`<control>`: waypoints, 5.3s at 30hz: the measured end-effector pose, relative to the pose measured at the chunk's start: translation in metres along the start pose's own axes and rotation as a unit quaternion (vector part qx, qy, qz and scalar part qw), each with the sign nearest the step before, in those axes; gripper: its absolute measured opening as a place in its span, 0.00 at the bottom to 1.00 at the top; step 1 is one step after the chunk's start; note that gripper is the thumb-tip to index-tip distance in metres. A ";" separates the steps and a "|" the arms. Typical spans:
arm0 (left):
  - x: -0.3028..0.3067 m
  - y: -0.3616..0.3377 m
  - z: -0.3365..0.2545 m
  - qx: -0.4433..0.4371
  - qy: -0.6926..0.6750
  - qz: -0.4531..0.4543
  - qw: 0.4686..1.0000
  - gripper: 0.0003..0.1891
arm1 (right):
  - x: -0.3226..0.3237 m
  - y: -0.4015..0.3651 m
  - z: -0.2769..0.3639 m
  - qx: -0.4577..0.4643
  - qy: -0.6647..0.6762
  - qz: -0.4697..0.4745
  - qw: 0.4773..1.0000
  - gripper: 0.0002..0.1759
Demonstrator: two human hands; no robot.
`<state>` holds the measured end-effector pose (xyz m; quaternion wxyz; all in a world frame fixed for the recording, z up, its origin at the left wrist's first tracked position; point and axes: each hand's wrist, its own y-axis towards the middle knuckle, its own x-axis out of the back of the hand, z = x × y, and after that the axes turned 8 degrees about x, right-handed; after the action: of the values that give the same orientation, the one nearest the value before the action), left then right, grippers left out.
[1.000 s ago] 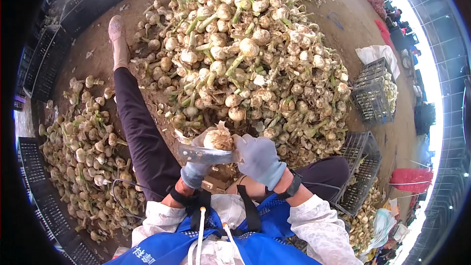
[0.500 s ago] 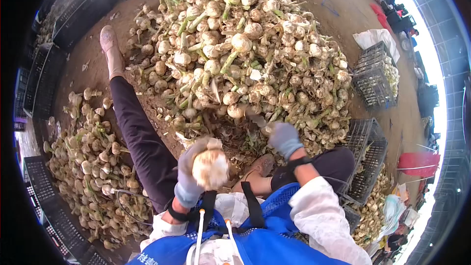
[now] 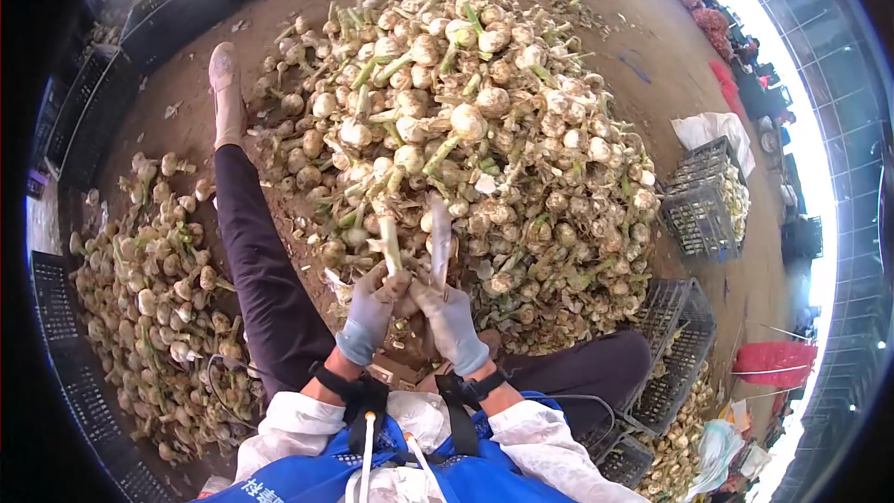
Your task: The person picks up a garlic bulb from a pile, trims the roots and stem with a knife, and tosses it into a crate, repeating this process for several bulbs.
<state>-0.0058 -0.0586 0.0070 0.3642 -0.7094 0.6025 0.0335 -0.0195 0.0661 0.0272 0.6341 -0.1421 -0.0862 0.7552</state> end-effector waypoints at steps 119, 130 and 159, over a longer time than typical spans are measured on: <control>0.033 0.041 0.015 0.131 -0.116 0.129 0.976 0.24 | -0.007 0.035 0.038 0.412 -0.485 -0.015 0.771 0.08; -0.002 0.002 -0.012 -0.054 0.021 0.091 0.994 0.17 | 0.028 -0.023 0.075 0.382 -0.567 0.051 0.728 0.21; 0.008 -0.035 0.001 -0.180 0.419 0.058 0.888 0.21 | 0.046 -0.014 0.032 0.372 -0.596 0.094 0.706 0.17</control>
<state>0.0273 -0.0644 0.0193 -0.0585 -0.6746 0.7230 -0.1372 -0.0241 0.1154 0.0567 0.3777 0.5775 -0.1448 0.7092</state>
